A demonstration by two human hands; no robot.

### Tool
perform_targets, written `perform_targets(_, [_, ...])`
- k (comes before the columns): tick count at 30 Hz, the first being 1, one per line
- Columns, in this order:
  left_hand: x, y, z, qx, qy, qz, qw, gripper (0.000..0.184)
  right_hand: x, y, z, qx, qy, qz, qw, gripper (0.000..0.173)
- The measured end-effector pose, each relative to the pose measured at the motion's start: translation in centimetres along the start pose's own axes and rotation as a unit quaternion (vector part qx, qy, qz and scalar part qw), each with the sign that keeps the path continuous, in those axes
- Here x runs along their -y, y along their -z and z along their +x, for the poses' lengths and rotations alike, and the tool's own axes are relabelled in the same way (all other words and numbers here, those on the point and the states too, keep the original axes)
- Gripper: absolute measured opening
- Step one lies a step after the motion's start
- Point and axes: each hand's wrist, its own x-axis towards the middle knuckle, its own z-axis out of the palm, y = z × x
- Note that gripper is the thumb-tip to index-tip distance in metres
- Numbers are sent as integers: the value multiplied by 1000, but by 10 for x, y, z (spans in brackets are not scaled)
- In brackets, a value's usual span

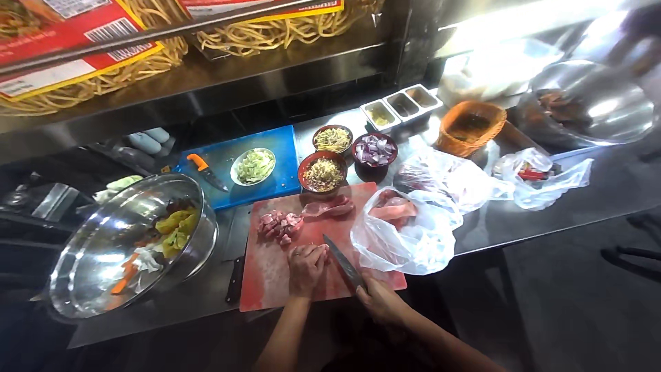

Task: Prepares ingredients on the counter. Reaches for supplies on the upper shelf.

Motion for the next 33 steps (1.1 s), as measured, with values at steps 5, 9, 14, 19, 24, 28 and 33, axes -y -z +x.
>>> perform_targets(5, [-3, 2, 1, 7, 1, 6, 1000, 27, 13, 2, 26, -12, 18, 11, 1000, 42])
perform_targets(9, [-1, 2, 0, 0, 5, 8, 1000, 27, 4, -3, 10, 1, 17, 3, 1000, 43])
perform_targets(14, [-4, 2, -1, 4, 7, 6, 1000, 27, 7, -3, 13, 4, 20, -4, 1000, 41])
perform_targets(19, [-1, 2, 0, 5, 6, 5, 1000, 27, 21, -4, 34, -5, 20, 9, 1000, 39])
perform_targets(24, [-1, 3, -2, 8, 19, 6, 1000, 27, 6, -5, 10, 19, 30, 10, 999, 42])
perform_targets(28, [-3, 3, -3, 8, 30, 2, 1000, 26, 17, -2, 33, 6, 33, -22, 999, 40])
perform_targets(33, [0, 2, -3, 0, 22, -1, 1000, 26, 7, -6, 10, 29, 22, -4, 999, 40])
